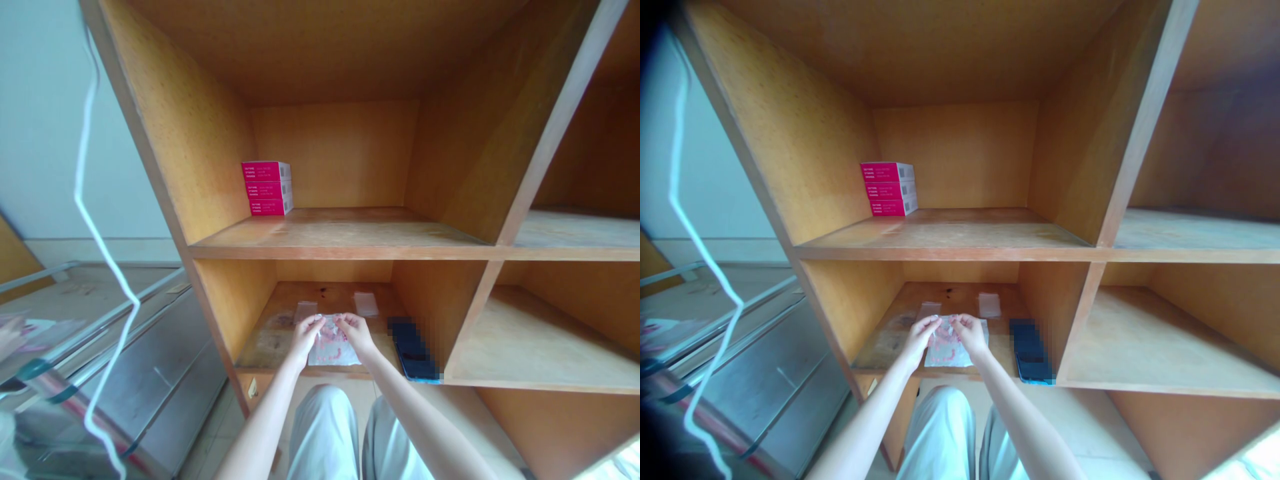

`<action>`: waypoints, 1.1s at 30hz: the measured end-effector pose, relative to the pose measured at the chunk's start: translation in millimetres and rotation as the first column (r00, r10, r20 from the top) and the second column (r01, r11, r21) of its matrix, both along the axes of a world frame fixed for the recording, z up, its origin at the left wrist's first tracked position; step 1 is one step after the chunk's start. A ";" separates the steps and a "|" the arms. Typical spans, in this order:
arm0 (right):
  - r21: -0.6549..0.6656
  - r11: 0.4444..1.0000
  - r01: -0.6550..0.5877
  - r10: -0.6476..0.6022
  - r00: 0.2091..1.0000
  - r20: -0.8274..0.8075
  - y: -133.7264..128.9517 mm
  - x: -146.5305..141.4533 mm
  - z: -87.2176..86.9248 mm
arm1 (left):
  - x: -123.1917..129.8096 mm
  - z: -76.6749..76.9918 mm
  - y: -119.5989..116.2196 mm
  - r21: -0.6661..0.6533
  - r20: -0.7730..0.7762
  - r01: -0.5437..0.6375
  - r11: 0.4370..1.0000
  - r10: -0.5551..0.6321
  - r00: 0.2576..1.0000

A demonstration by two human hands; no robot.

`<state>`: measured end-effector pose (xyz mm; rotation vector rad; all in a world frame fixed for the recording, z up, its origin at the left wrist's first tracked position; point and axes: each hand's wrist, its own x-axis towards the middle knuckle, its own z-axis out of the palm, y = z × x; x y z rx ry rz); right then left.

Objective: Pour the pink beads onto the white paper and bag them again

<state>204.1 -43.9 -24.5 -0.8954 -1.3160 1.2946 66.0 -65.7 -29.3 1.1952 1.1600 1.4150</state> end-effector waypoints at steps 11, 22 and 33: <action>0.012 1.000 -0.019 0.019 0.999 -0.036 -2.5 0.1 2.8 | 3.4 1.7 3.4 -0.049 -0.106 0.076 0.996 -0.081 0.991; 0.149 0.988 0.049 -0.051 0.999 0.011 2.3 -5.5 -9.2 | 5.6 4.8 3.8 0.052 -0.123 0.050 0.997 -0.044 0.991; 0.061 0.997 -0.053 0.051 0.998 0.031 -0.8 5.2 4.4 | -6.4 16.6 -0.5 -0.019 -0.183 0.065 0.998 -0.067 0.981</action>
